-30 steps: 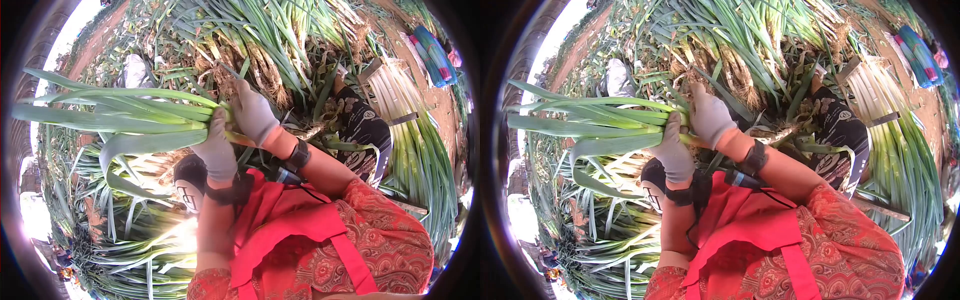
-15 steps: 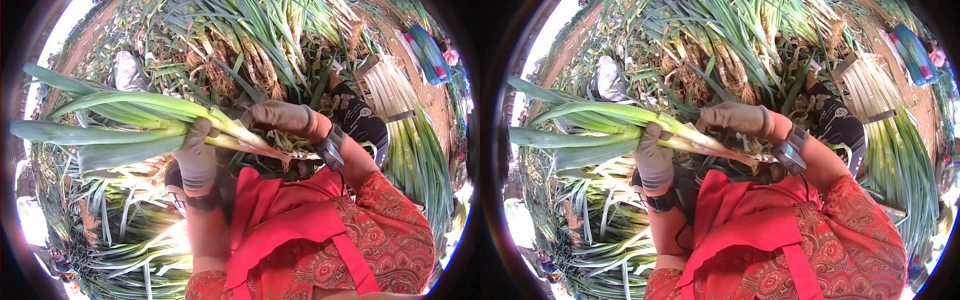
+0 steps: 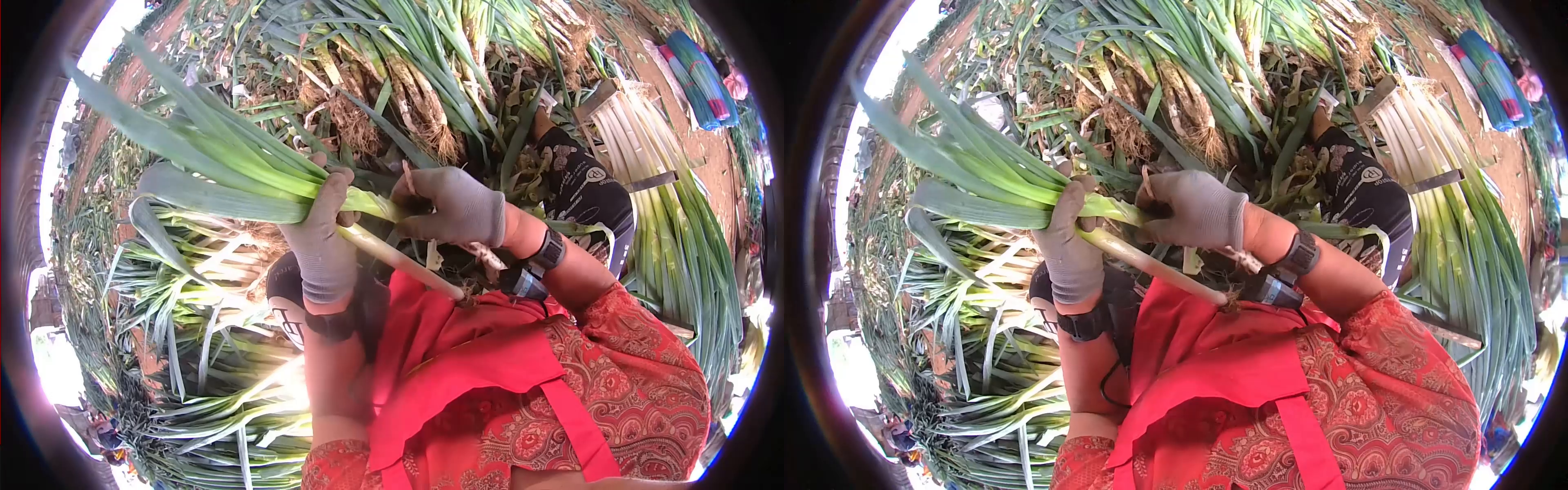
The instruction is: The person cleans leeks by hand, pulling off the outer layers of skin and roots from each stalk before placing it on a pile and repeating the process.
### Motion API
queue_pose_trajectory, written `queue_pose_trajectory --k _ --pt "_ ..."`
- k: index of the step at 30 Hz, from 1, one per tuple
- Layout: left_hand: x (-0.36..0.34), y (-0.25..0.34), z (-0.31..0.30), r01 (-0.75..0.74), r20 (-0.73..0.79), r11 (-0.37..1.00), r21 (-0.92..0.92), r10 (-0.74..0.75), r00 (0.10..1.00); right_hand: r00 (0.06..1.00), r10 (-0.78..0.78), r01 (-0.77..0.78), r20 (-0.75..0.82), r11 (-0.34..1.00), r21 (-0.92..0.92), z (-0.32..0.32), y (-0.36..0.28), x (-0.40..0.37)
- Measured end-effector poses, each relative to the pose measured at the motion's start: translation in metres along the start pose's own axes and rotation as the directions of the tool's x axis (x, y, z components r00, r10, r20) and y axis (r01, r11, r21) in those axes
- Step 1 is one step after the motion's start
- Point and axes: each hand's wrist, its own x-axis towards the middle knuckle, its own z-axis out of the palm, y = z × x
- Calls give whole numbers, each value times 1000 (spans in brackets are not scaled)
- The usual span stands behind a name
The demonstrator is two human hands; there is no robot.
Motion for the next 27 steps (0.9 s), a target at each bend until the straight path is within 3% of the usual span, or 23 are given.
queue_pose_trajectory --k 3,6,7,10,13,16,17,20,24,27 --pt "0 -1 3 -19 -19 999 -40 18 1000 993 84 -60 -79 961 270 -3 -15 3" --pt "-2 2 2 -27 16 998 -64 28 999 987 -56 73 -150 991 112 1 -17 16" --pt "-2 2 -1 -27 39 997 -72 30 999 969 -162 162 -186 987 -15 4 -16 19" --pt "-2 -1 -4 -56 27 994 -95 58 998 967 -81 89 -242 996 23 11 -13 19" --pt "-3 -1 -6 -65 34 990 -127 70 997 969 146 -80 -200 949 303 13 -8 11" --pt "1 -3 -15 -108 30 979 -173 115 993 921 332 -75 -204 665 743 22 11 1" --pt "1 -3 -15 -108 14 976 -191 113 993 884 439 -141 -164 583 800 19 16 -4" --pt "0 -4 -11 -115 -29 969 -217 112 993 900 410 -32 -150 405 914 25 39 -13" --pt "0 -1 -9 -113 -21 978 -173 111 994 940 290 90 -182 303 949 21 8 -1" --pt "-1 4 -10 -117 -15 973 -196 117 993 976 111 161 -187 206 965 25 17 9"
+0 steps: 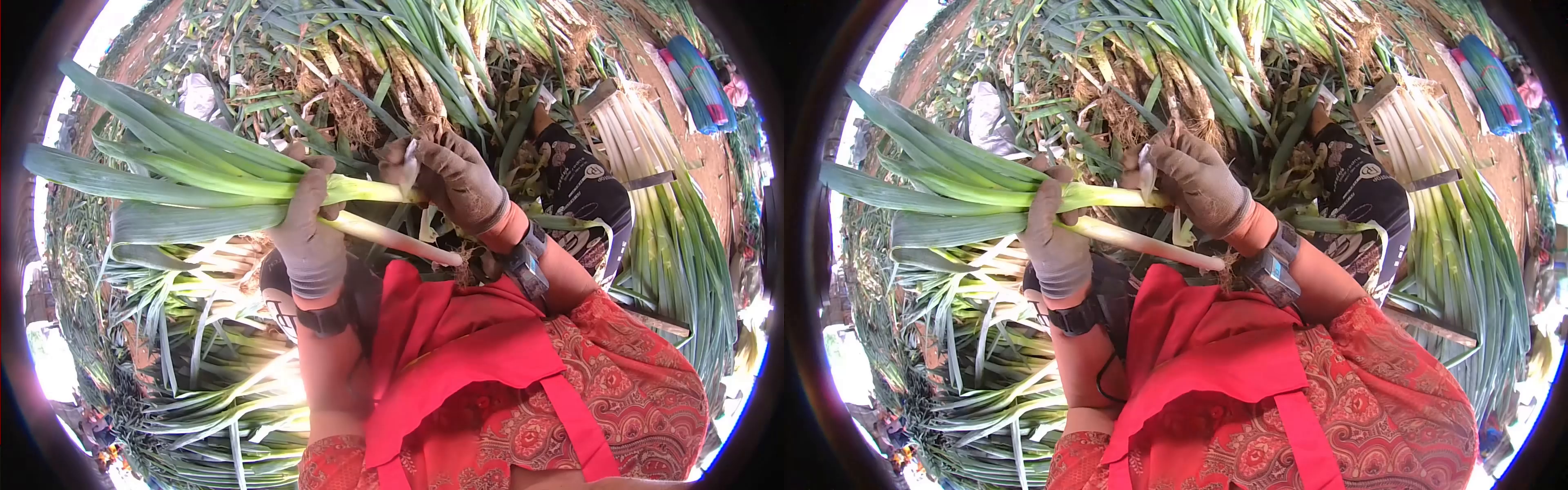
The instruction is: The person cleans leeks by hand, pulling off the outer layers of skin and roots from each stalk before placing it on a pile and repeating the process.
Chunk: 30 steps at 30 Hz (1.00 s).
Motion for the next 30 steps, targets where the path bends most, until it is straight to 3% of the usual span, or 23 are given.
queue_pose_trajectory --k 5,7,10,13,16,22,25,26,29,30 --pt "-4 8 -4 20 -89 998 59 -14 996 979 65 -73 191 997 33 -9 -10 -26" --pt "-8 11 5 29 -127 994 108 -15 992 992 37 -31 118 998 -54 -9 -17 -38" --pt "-7 13 1 45 -65 990 131 -36 997 996 -3 17 84 986 -166 1 -30 -49" --pt "-4 11 -17 111 -15 994 -19 -111 994 994 -7 34 105 964 -263 0 -41 -62" --pt "-5 14 -12 128 -178 990 55 -116 977 990 111 -76 84 937 -340 -9 -58 -82" --pt "-6 15 -19 80 -244 986 144 -43 969 980 197 -182 -31 818 -545 -34 -81 -120" --pt "-6 13 -17 80 -269 985 152 -36 962 963 227 -236 -144 458 -857 -21 -88 -120" --pt "-6 13 -15 83 -272 986 146 -40 961 984 125 -164 -126 366 -916 -5 -81 -112" --pt "-3 12 -14 29 -150 987 159 -5 989 955 282 -60 -96 -134 -989 -5 -65 -94" --pt "-1 13 -11 6 -133 994 110 8 991 969 243 6 -39 -181 -983 -5 -60 -89"
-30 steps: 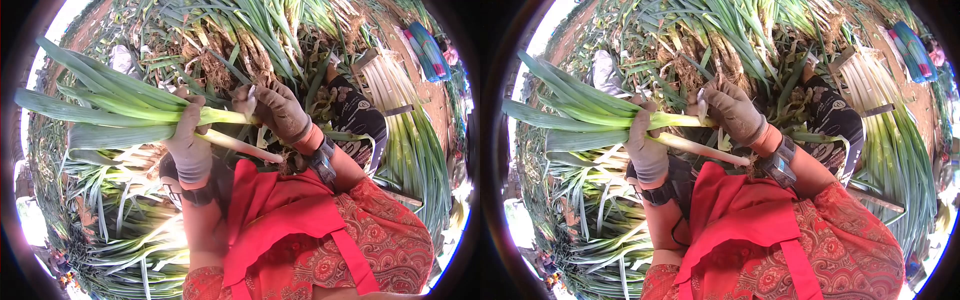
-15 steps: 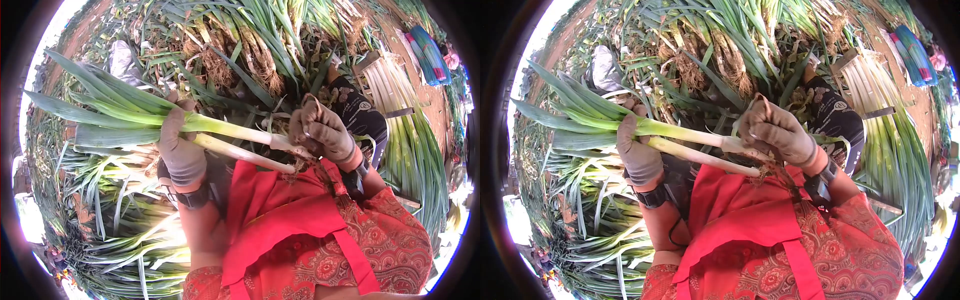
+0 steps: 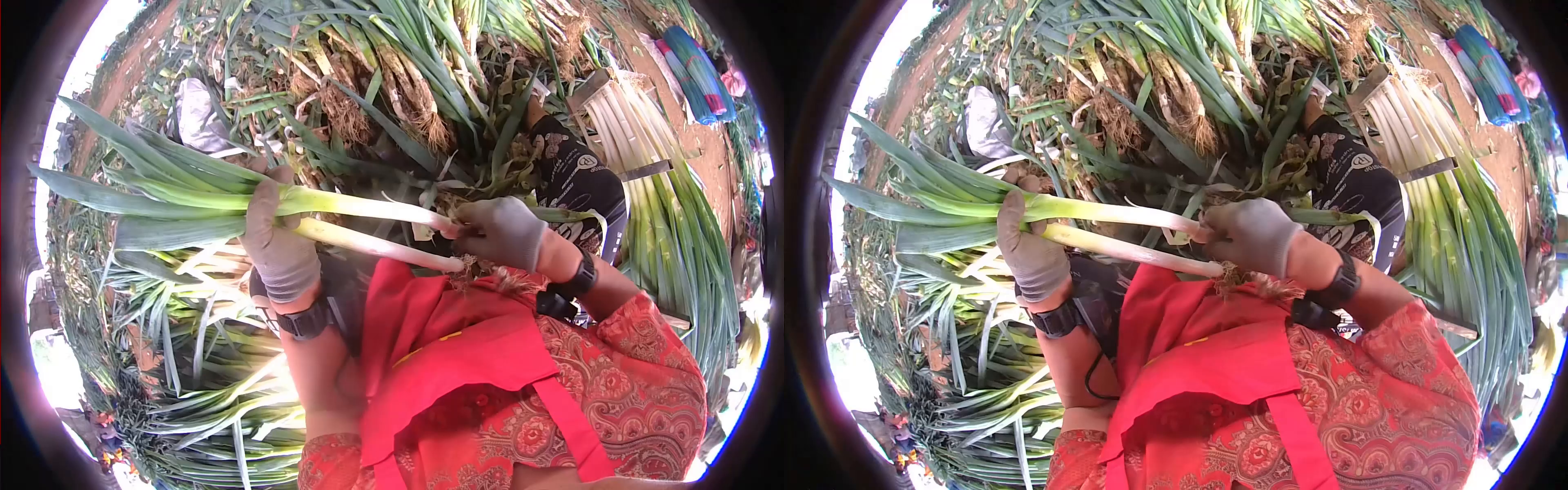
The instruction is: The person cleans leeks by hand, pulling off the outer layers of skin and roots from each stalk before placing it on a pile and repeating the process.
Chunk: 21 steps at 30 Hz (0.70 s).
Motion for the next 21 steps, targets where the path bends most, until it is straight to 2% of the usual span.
queue_pose_trajectory --k 2,5,7,9,10,11,13,14,16,17,18,19,21 --pt "5 5 5 -35 29 994 -103 38 999 989 -110 97 -95 986 -134 5 -3 14" --pt "7 11 13 43 227 977 -210 6 974 944 -115 79 -309 989 -127 14 -18 34" --pt "5 20 28 -23 133 995 101 9 991 943 -128 98 -307 989 -110 11 -32 41" --pt "16 33 39 -74 58 931 358 57 997 924 -158 146 -348 987 -62 20 -30 48" --pt "22 36 40 -125 86 928 352 101 991 936 -161 152 -313 987 -53 19 -28 46" --pt "34 39 33 -263 167 801 538 204 965 965 -96 82 -244 994 -69 14 -26 43" --pt "57 43 19 -490 383 400 774 320 866 993 55 -67 -109 991 -113 1 -20 30" --pt "64 50 23 -341 198 595 728 294 935 989 71 -79 -127 995 -55 1 -9 24" --pt "97 52 5 -296 96 678 673 316 944 988 66 -77 -137 994 -79 2 16 8" --pt "103 52 -1 -149 -82 820 552 231 969 988 62 -75 -138 993 -89 3 26 -2" --pt "100 61 11 -32 -258 927 375 137 956 991 125 -133 -52 975 -177 0 32 -14" --pt "108 60 -3 -22 -274 939 344 123 954 980 194 -179 30 946 -269 -3 37 -28" --pt "132 57 -39 -16 -307 962 274 103 946 952 297 -227 69 843 -488 13 62 -58"
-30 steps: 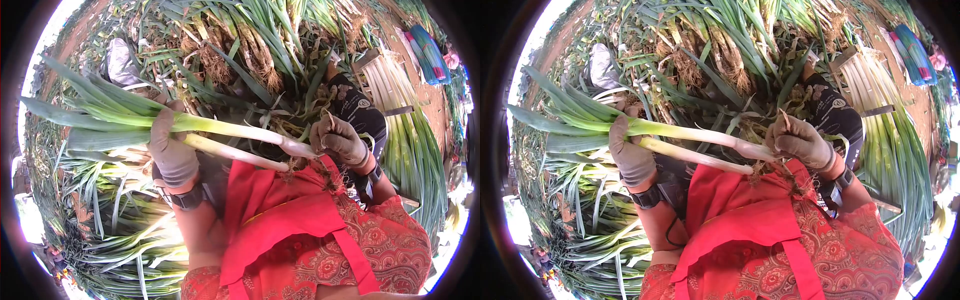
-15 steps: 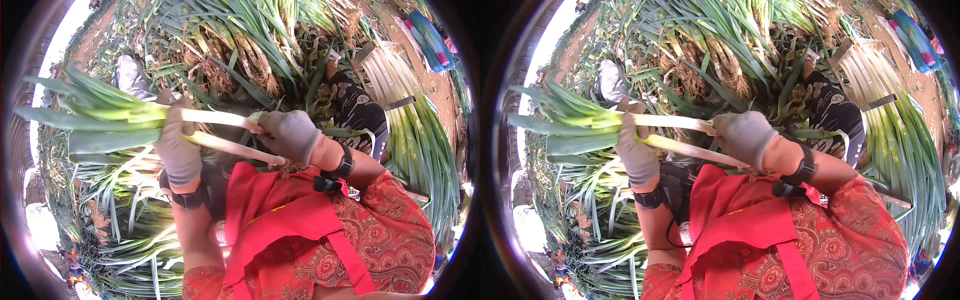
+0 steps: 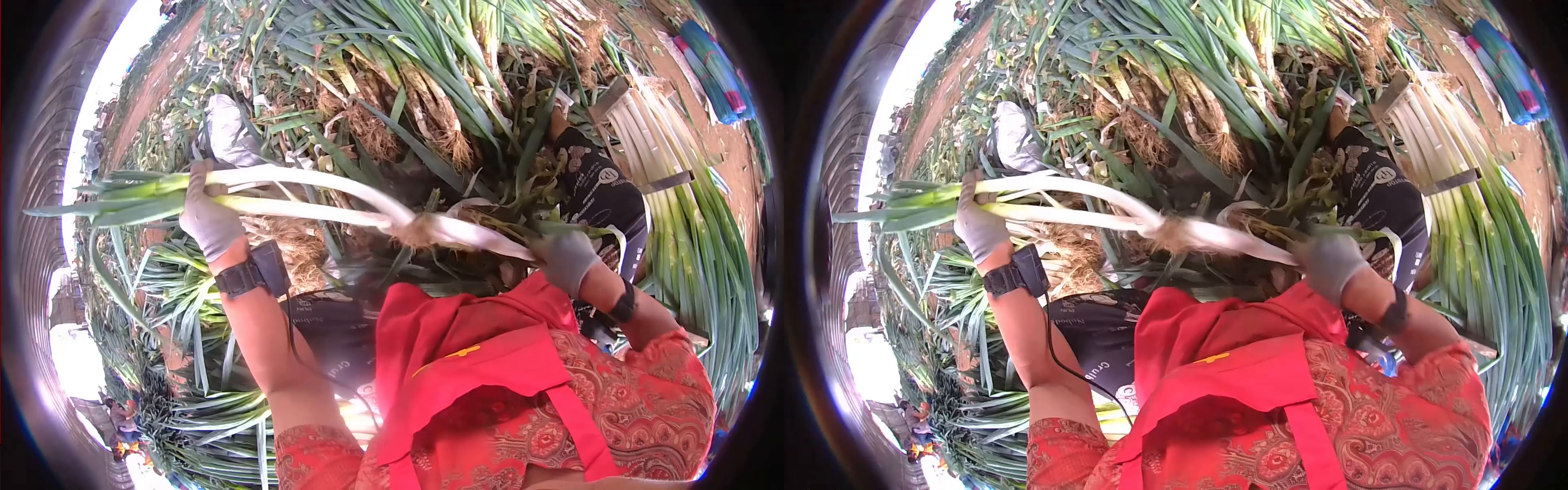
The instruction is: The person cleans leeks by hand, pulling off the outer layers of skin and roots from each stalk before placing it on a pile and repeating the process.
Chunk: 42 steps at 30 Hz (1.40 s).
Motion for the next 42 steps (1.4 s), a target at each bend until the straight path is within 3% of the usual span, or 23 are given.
queue_pose_trajectory --k 2,4,5,7,9,10,11,13,14,15,17,20,21,23,26,28,30,32,34,35,36,39,42 --pt "13 -2 -17 -21 -57 997 -74 17 998 891 140 -44 432 973 -225 36 35 -3" --pt "14 13 -27 -28 -28 999 -44 26 999 975 4 17 220 996 -92 18 42 -1" --pt "17 12 -42 -51 113 992 -112 63 992 992 -58 60 111 998 -15 10 38 -3" --pt "22 4 -52 -71 287 974 -213 132 949 930 -272 330 -246 914 237 -16 24 25" --pt "15 0 -42 -96 335 954 -282 192 922 833 -339 469 -437 852 233 -53 -1 59" --pt "-3 4 -29 35 415 892 -450 175 893 829 -328 484 -452 827 288 -70 -16 70" --pt "-17 5 -20 -66 344 937 -342 190 920 826 -315 497 -466 797 342 -86 -31 81" --pt "-23 3 -16 99 514 870 -483 190 837 801 -283 570 -528 633 524 -108 -65 104" --pt "-30 3 -11 160 554 840 -518 188 811 696 -317 691 -644 538 482 -110 -78 125" --pt "-30 -1 -10 209 608 821 -531 198 768 783 -287 615 -552 490 618 -120 -94 130" --pt "-30 -11 -8 310 704 779 -546 225 674 626 -319 761 -712 447 470 -130 -124 152" --pt "-35 -15 -4 273 737 819 -505 245 630 577 -280 812 -767 294 504 -141 -162 163" --pt "-40 -13 2 367 781 784 -500 226 582 586 -308 809 -749 278 518 -141 -168 167" --pt "-38 -15 2 298 755 829 -474 208 622 602 -365 798 -710 251 548 -137 -176 173" --pt "-39 -16 5 248 730 841 -481 227 645 649 -184 753 -738 18 657 -114 -173 176" --pt "-34 -17 4 303 751 812 -499 230 619 785 -154 499 -601 -417 759 -108 -165 169" --pt "-35 -16 3 339 763 789 -513 239 600 904 -180 125 -388 -757 642 -107 -148 150" --pt "-32 -15 -4 352 771 791 -501 223 596 873 -294 73 -388 -710 700 -83 -106 147" --pt "-30 -7 -7 394 768 751 -529 228 598 955 -166 96 -246 -610 787 -56 -71 137" --pt "-29 -2 -8 404 767 738 -541 235 598 984 -135 83 -115 -227 970 -40 -52 134" --pt "-28 1 -9 414 765 724 -553 242 597 999 -50 18 -8 194 981 -24 -36 132" --pt "-30 -2 -5 412 761 712 -569 266 592 920 -78 259 -384 856 448 7 -16 124" --pt "-32 -10 -1 399 764 730 -554 256 592 918 -145 394 -368 425 815 -58 -52 117"
